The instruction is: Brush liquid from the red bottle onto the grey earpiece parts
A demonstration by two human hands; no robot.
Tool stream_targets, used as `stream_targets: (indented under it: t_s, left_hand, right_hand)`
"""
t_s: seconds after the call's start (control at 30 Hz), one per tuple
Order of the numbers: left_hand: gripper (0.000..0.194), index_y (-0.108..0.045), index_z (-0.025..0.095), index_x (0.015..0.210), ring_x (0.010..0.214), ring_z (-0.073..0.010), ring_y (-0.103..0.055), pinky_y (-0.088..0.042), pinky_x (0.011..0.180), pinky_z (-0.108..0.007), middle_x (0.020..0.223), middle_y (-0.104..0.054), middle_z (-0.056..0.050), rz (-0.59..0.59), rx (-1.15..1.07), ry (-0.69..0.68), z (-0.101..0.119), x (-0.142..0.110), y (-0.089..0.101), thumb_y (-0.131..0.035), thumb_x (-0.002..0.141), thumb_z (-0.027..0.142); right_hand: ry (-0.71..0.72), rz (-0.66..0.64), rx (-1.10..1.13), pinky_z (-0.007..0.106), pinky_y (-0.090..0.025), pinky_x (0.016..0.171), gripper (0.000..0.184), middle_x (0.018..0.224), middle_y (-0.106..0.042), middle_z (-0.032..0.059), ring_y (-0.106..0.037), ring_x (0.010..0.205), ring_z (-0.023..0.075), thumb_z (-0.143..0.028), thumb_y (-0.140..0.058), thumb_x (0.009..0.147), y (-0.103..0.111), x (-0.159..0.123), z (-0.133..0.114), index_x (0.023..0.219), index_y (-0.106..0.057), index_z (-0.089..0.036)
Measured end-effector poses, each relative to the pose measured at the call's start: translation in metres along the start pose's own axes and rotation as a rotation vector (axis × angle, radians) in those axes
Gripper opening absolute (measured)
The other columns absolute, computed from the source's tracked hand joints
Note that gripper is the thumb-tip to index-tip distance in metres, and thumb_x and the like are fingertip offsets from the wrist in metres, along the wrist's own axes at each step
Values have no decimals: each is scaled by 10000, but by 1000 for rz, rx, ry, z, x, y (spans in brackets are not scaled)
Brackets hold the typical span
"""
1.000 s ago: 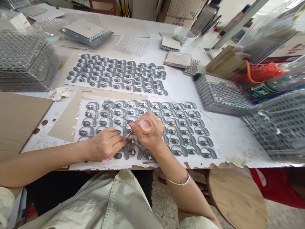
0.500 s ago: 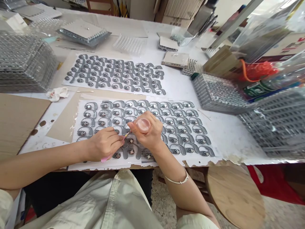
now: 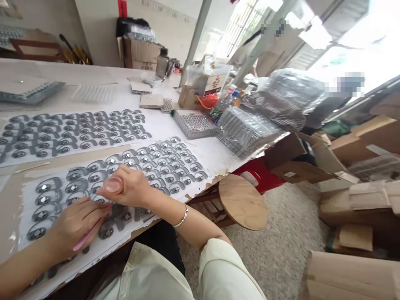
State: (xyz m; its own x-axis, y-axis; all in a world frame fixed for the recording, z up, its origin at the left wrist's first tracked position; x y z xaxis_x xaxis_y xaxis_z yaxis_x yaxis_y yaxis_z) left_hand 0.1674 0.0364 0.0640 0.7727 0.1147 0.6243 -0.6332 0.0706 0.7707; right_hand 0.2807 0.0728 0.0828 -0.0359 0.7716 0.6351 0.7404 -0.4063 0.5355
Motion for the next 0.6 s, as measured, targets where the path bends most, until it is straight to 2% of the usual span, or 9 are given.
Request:
stream_targets:
  t_s: [0.13,0.23,0.33,0.4,0.6]
  left_hand:
    - [206,-591,136,907,637,-175,-602,-459,614,-327,763,-654,-58,-37,-29,44,-4,1,-3,-458,844,-7]
    - [215,-588,146,886,603,-160,-590,-455,600,-310,705,-634,-39,-69,-39,59,-3,10,-1,-440,853,-7]
    - [214,-594,151,864,568,-150,-583,-455,579,-290,651,-619,-27,-57,-33,51,-1,18,4,-435,859,8]
    - [210,-599,155,853,555,-148,-580,-453,569,-280,632,-613,-24,-45,-31,61,-3,21,6,-440,859,19]
    - [185,-601,156,883,571,-151,-586,-464,589,-280,644,-624,-31,1,-78,60,-6,16,10,-457,860,42]
  right_hand:
    - [11,171,91,275,-492,542,342,652,-603,-6,-561,596,131,-531,-662,769,26,-7,-2,771,-515,-222]
    - [-176,369,241,287,-515,555,388,696,-598,-4,-568,586,130,-559,-642,773,54,-22,23,920,-541,-215]
    - [-340,543,336,308,-545,631,443,788,-617,20,-618,677,149,-536,-663,761,70,-46,47,1027,-542,-203]
    - [-393,591,366,324,-555,675,407,812,-621,28,-638,708,161,-501,-681,753,70,-58,53,996,-565,-195]
    - [-440,548,535,340,-595,695,269,952,-529,18,-658,737,151,-340,-719,739,50,-67,49,950,-597,-227]
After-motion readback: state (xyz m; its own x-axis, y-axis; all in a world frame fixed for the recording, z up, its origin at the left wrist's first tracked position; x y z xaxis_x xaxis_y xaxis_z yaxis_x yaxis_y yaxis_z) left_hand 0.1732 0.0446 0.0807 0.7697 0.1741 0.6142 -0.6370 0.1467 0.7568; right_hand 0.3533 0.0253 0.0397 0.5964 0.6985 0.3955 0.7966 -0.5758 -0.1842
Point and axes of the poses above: each hand's wrist, its own x-axis towards the middle knuckle, its own y-axis out of the back of the hand, z = x × y, the point moved 10 cm from there along x, towards the middle knuckle
